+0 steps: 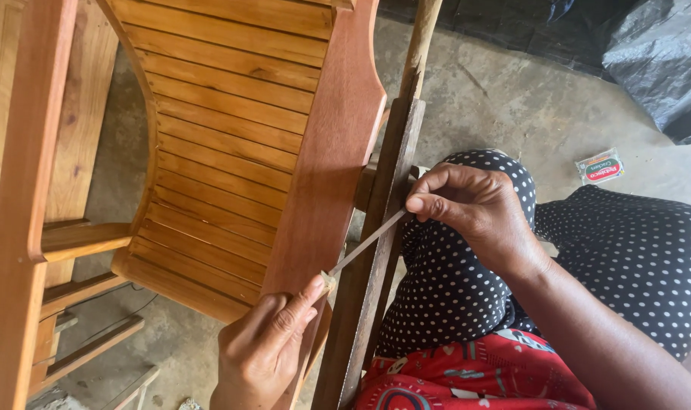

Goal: Using a metal file to smooth and shape the wooden components of a chair.

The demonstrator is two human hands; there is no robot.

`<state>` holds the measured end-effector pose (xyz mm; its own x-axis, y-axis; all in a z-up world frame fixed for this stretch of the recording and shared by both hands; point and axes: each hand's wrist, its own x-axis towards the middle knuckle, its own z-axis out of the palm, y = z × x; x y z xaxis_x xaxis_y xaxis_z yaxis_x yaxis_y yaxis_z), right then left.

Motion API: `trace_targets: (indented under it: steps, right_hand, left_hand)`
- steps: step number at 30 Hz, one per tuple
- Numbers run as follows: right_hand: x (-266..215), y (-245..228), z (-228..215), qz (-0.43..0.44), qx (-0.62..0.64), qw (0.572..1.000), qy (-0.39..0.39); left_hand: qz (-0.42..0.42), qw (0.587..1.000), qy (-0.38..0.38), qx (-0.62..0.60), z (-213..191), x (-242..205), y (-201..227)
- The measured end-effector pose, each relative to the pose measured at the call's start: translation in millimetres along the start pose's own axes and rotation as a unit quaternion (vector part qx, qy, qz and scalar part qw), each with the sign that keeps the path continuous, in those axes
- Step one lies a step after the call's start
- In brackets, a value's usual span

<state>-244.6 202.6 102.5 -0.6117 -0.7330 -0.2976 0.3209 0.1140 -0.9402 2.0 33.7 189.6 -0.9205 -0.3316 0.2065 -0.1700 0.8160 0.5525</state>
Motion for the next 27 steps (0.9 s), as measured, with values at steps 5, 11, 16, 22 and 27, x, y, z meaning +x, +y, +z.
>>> trace_targets:
  steps: [5,11,16,22,27]
  right_hand:
    - [-1.0,-6.4,0.0,0.001,-0.021,1.000,-0.002]
    - [4.3,-7.5,-2.7,0.023,-0.012,1.000,0.012]
    - [-2.7,-12.9,3.0,-0.031,-0.053,0.998,0.017]
    - [0.6,-12.1,-0.9,-0.010,-0.071,0.997,0.035]
    - [5.6,-4.6,-9.4,0.008,-0.008,0.999,0.038]
  left_hand:
    - [0.001,1.000,-0.014,0.028,-4.2,3.2,4.9]
    - [-0.007,1.000,-0.009,0.016,-2.0,14.8,8.3]
    - [-0.004,1.000,0.002,0.015,0.8,7.5,12.9]
    - [0.048,0.995,0.040,0.072,-3.7,21.3,18.3]
    - [0.028,0.999,-0.024,0.034,-5.9,21.7,2.0]
